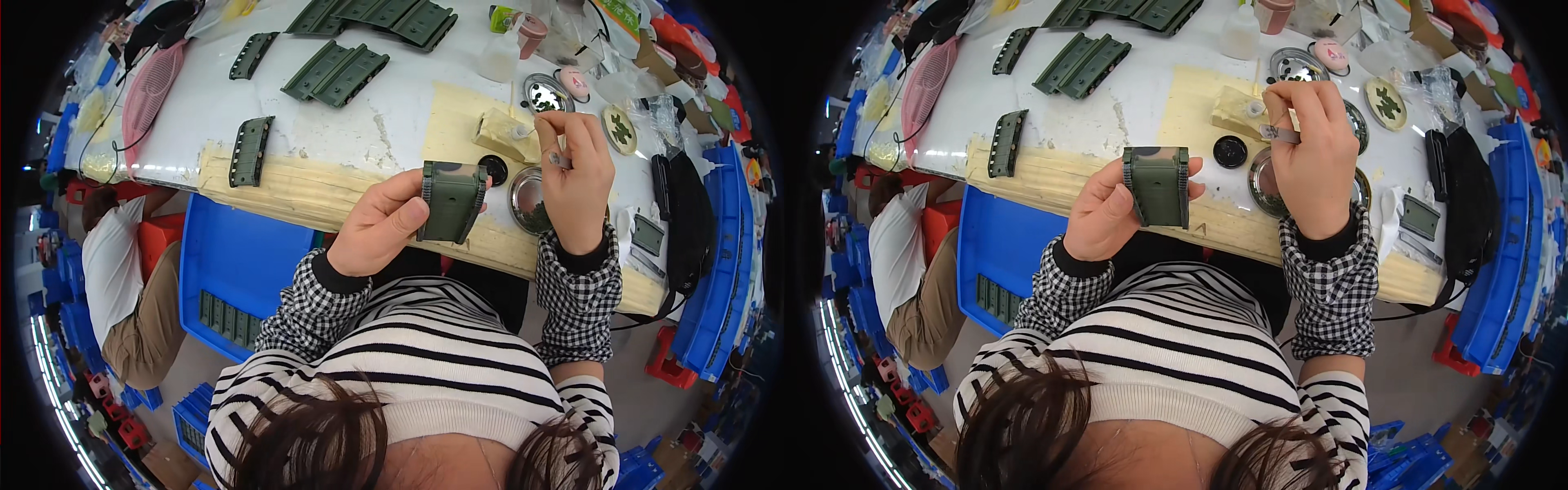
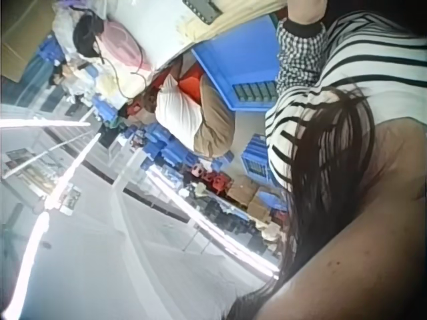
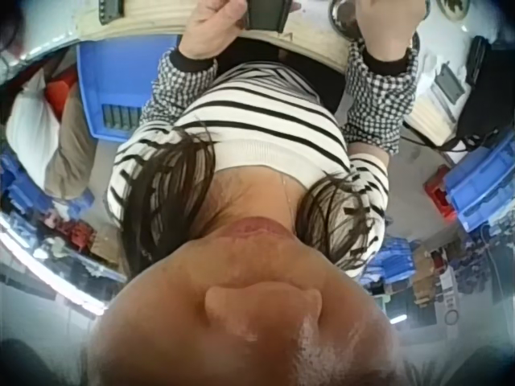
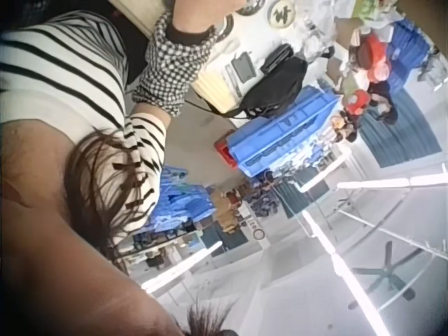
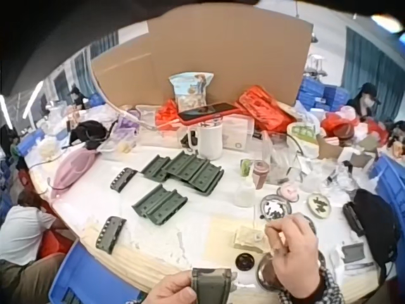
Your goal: Assembling small plastic components onto a toy tank chassis using an applicator tool.
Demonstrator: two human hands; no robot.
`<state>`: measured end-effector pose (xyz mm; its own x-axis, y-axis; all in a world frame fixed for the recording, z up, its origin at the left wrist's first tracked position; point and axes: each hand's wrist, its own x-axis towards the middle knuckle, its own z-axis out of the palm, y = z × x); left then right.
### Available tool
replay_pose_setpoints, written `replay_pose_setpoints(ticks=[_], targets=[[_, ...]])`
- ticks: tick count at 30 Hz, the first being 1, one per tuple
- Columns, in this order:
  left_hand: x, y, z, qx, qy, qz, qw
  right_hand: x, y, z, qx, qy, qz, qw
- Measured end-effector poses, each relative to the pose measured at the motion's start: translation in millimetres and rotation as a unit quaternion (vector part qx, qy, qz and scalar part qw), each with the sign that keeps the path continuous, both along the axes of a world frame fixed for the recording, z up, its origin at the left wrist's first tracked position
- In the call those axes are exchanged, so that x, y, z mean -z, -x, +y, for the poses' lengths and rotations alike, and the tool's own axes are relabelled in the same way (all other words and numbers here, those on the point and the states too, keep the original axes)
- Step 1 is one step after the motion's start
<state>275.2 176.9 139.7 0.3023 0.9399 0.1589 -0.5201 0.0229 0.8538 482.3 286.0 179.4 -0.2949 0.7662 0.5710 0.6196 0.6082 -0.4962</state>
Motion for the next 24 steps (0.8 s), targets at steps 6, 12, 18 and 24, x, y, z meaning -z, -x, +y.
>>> replay_pose_setpoints(ticks=[6, 12, 18, 24], targets=[[2, 0, -2, -0.003, 0.001, 0.005, 1.000, -10, -1, -5, 0.011, -0.010, 0.064, 0.998], [-4, 0, -2, -0.009, 0.022, -0.002, 1.000, -8, 1, -1, -0.006, -0.028, 0.068, 0.997], [-18, 2, -2, -0.047, 0.137, -0.058, 0.988, 3, -1, 4, -0.032, 0.004, -0.025, 0.999], [-37, 39, -6, -0.293, 0.074, 0.269, 0.914, -7, -4, -6, -0.011, 0.007, 0.033, 0.999]])
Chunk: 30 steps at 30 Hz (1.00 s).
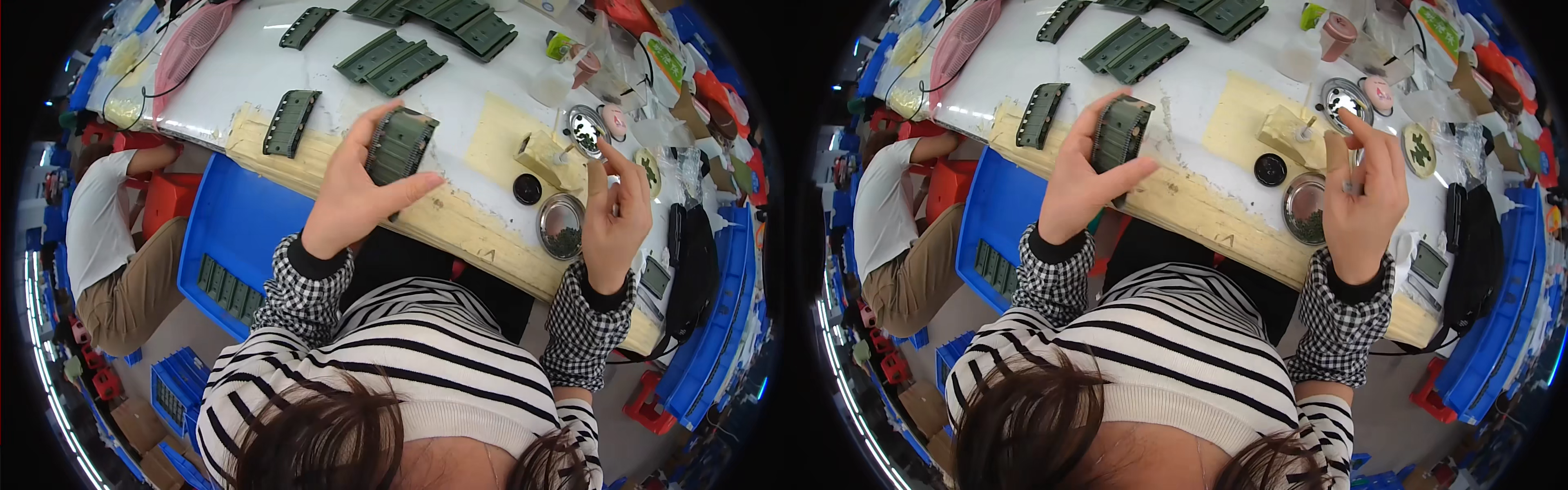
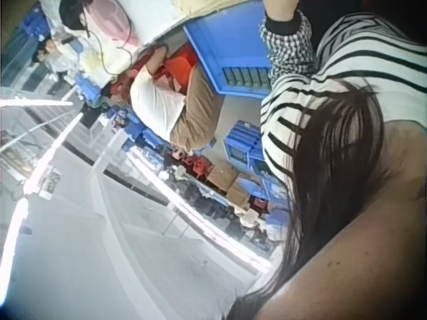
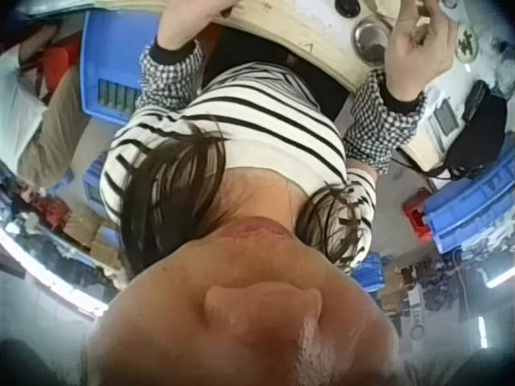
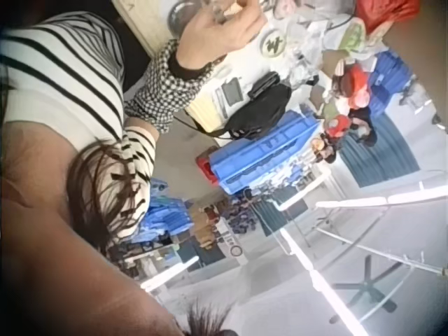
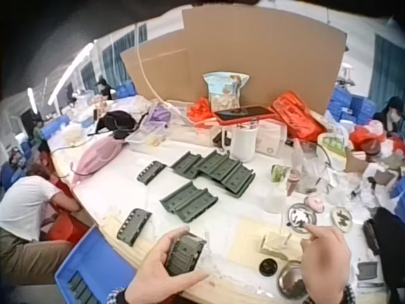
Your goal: Assembling small plastic components onto a toy tank chassis using an applicator tool.
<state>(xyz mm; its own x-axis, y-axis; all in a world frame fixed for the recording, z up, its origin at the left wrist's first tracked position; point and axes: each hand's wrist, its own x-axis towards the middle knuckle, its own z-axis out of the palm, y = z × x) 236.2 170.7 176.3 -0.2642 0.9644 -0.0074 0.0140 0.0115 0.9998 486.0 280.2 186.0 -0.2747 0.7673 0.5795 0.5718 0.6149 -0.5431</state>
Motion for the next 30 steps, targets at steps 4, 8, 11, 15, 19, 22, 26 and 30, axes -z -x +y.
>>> replay_pose_setpoints(ticks=[4, 8, 11, 15, 19, 22, 26, 30], targets=[[22, 45, 1, -0.121, -0.026, 0.367, 0.922, -6, -2, -15, -0.003, -0.002, 0.020, 1.000], [24, 66, -1, -0.165, 0.005, 0.504, 0.848, -8, -9, -24, -0.003, 0.014, 0.024, 1.000], [24, 65, 5, -0.198, 0.009, 0.547, 0.814, -10, -14, -29, 0.008, 0.019, 0.018, 1.000], [18, 54, 22, -0.209, -0.078, 0.612, 0.759, -10, -21, -36, 0.013, 0.039, 0.039, 0.998], [27, 41, 59, -0.137, -0.169, 0.657, 0.722, -8, -24, -39, -0.013, 0.018, 0.047, 0.999], [34, 44, 77, -0.081, -0.213, 0.670, 0.706, -3, -30, -40, -0.032, -0.010, 0.043, 0.999], [25, 23, 76, -0.012, -0.106, 0.610, 0.785, -2, -39, -49, 0.038, 0.067, 0.064, 0.995], [21, 15, 71, -0.021, -0.115, 0.461, 0.880, 0, -50, -56, -0.015, 0.170, 0.080, 0.982]])
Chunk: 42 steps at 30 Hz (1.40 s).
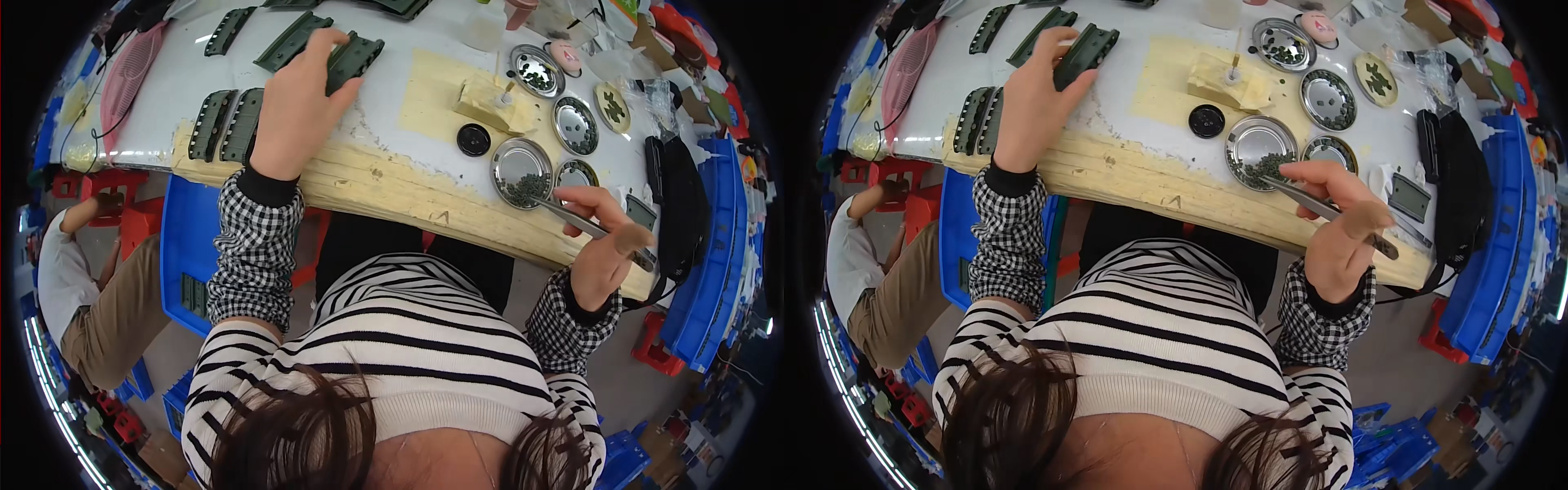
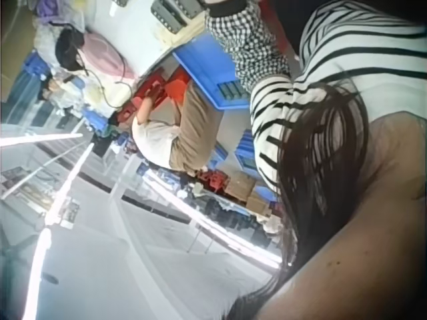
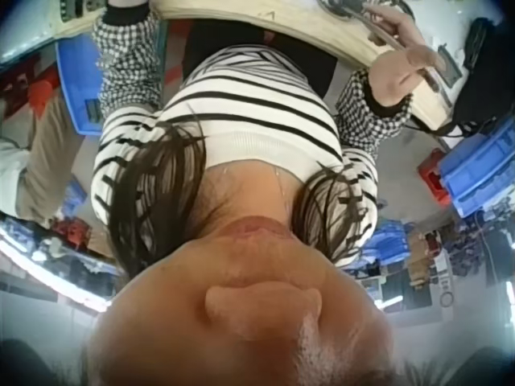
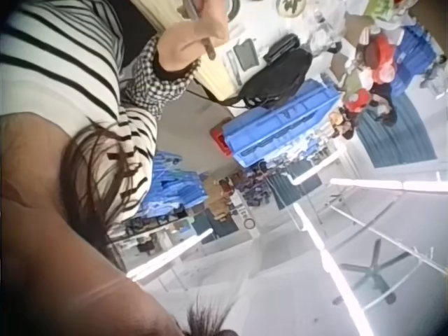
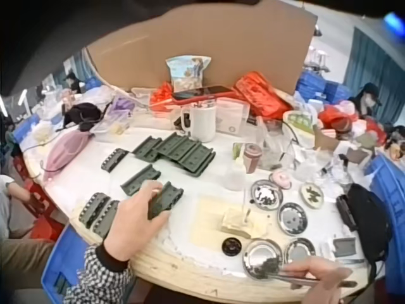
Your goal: Assembling small plastic components onto a toy tank chassis using an applicator tool.
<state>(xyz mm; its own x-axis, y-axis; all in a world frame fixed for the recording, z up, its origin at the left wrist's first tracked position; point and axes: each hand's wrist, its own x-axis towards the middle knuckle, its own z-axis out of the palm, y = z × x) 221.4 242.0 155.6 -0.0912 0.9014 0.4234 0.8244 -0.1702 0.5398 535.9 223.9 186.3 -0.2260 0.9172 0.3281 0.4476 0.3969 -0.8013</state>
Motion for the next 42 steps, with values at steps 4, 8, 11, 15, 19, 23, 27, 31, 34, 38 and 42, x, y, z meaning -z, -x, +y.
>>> replay_pose_setpoints(ticks=[4, 8, 11, 15, 19, 23, 27, 31, 34, 38, 42], targets=[[-15, -16, -16, 0.129, 0.017, -0.505, 0.853, -1, -12, 1, -0.077, 0.073, -0.021, 0.994], [-21, -39, -34, 0.227, 0.085, -0.764, 0.598, 7, -5, 3, -0.073, 0.064, -0.023, 0.995], [-10, -45, -44, 0.215, 0.160, -0.839, 0.474, 16, -3, 1, -0.051, 0.113, 0.012, 0.992], [-8, -60, -55, 0.132, 0.200, -0.693, 0.680, 12, 5, 5, -0.077, 0.023, -0.089, 0.993], [-8, -69, -61, 0.133, 0.168, -0.681, 0.700, 14, 6, 8, -0.088, 0.015, -0.097, 0.991], [-10, -75, -66, 0.145, 0.177, -0.652, 0.723, 16, 5, 10, -0.091, 0.018, -0.104, 0.990], [-1, -76, -68, 0.172, 0.235, -0.612, 0.735, 20, 5, 8, -0.086, 0.028, -0.030, 0.995], [0, -82, -67, 0.199, 0.262, -0.600, 0.729, 15, 6, 9, -0.087, 0.023, -0.034, 0.995], [1, -84, -67, 0.205, 0.257, -0.606, 0.725, 17, 5, 12, -0.076, 0.031, -0.069, 0.994], [3, -85, -67, 0.204, 0.256, -0.610, 0.721, 16, 6, 12, -0.079, 0.038, -0.092, 0.992], [0, -85, -67, 0.198, 0.265, -0.615, 0.716, 20, 5, 14, -0.086, 0.027, -0.088, 0.992]])
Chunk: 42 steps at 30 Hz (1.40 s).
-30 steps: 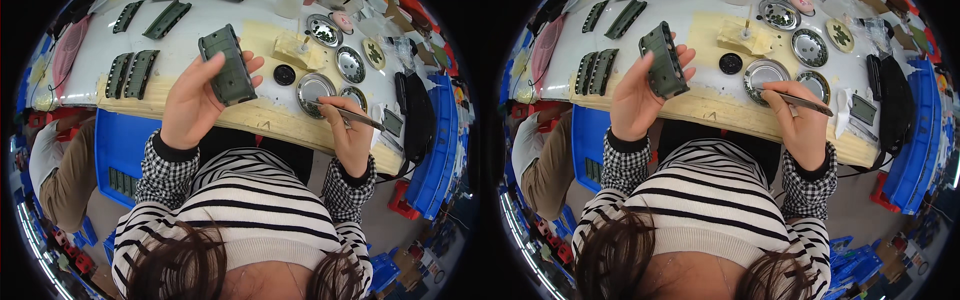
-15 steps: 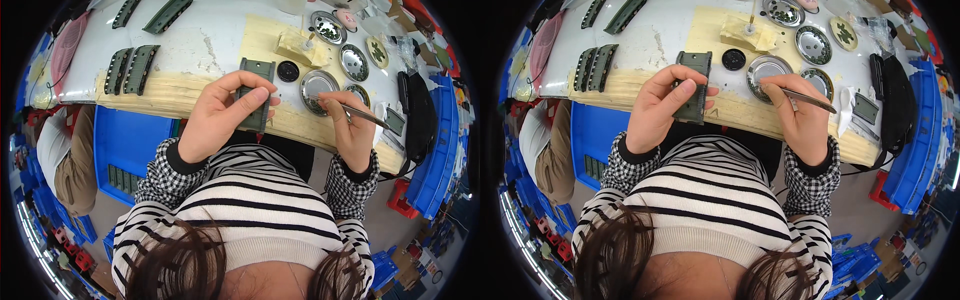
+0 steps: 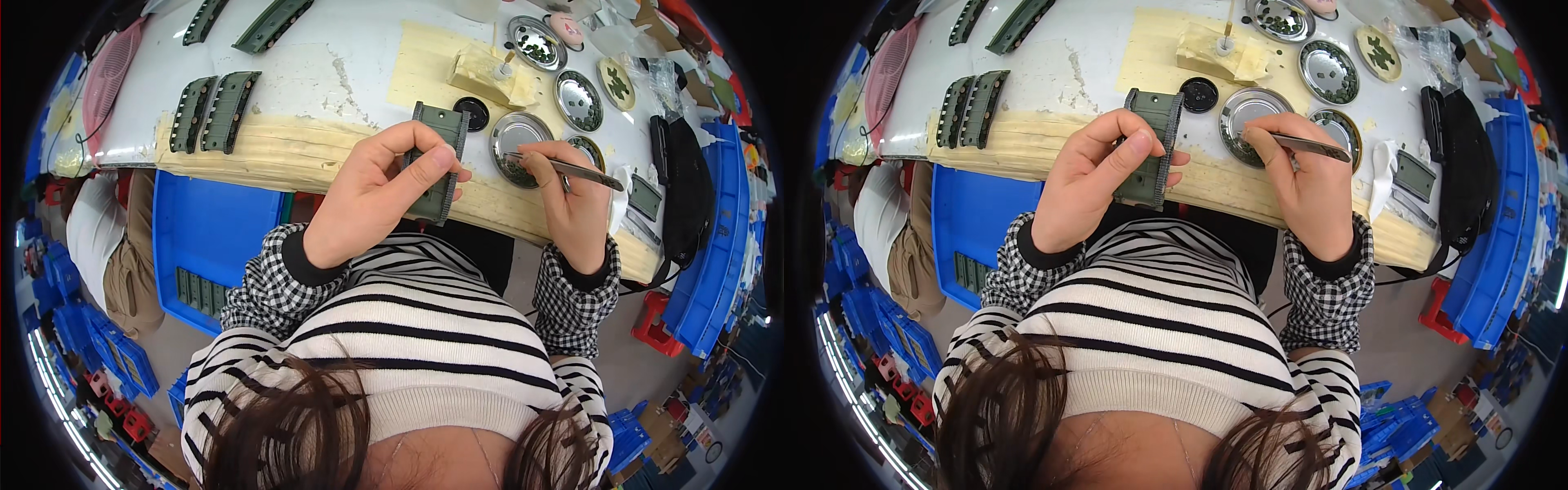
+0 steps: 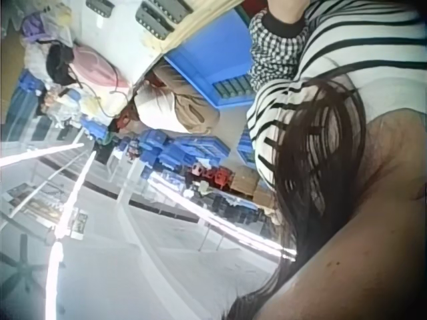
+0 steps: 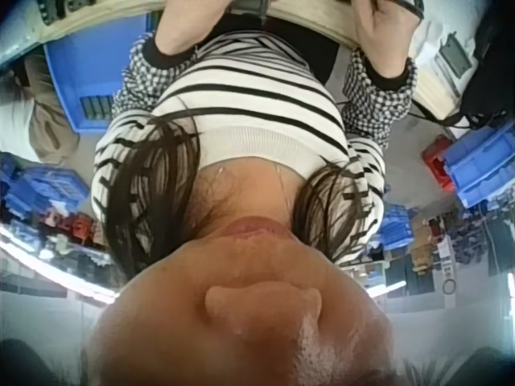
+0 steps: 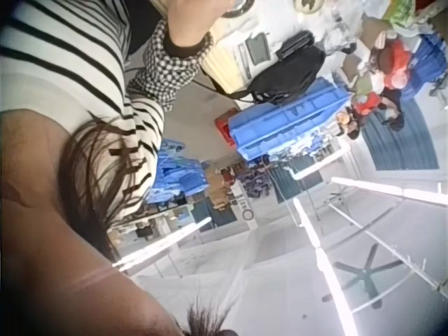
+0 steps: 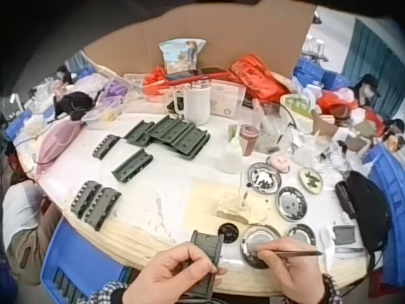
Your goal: Assembling small plastic components onto a toy tank chassis using an applicator tool.
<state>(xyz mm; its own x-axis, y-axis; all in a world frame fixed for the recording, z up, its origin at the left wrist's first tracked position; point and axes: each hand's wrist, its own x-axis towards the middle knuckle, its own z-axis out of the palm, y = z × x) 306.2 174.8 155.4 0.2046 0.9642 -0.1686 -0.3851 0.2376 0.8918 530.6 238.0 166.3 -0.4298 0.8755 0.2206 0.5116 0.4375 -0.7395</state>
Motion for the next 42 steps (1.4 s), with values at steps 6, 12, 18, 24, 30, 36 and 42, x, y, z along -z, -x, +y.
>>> replay_pose_setpoints(ticks=[6, 12, 18, 24, 30, 36, 42], targets=[[3, -3, 1, 0.019, -0.008, -0.007, 1.000, -15, 8, -10, -0.018, -0.011, 0.104, 0.994], [-4, -7, 4, 0.072, 0.028, -0.052, 0.996, -38, 26, -12, -0.143, -0.099, 0.103, 0.979], [0, -7, 3, 0.025, 0.043, -0.120, 0.991, -39, 32, -15, -0.159, -0.127, 0.085, 0.975], [4, -6, 3, 0.012, 0.054, -0.191, 0.980, -26, 32, -25, -0.114, -0.100, 0.143, 0.978], [8, -9, 3, -0.013, 0.062, -0.211, 0.975, -24, 38, -26, -0.108, -0.151, 0.111, 0.976], [6, -10, 2, -0.014, 0.073, -0.216, 0.974, -24, 38, -25, -0.105, -0.161, 0.105, 0.976], [7, -11, 3, -0.024, 0.057, -0.189, 0.980, -25, 38, -26, -0.104, -0.160, 0.095, 0.977]])
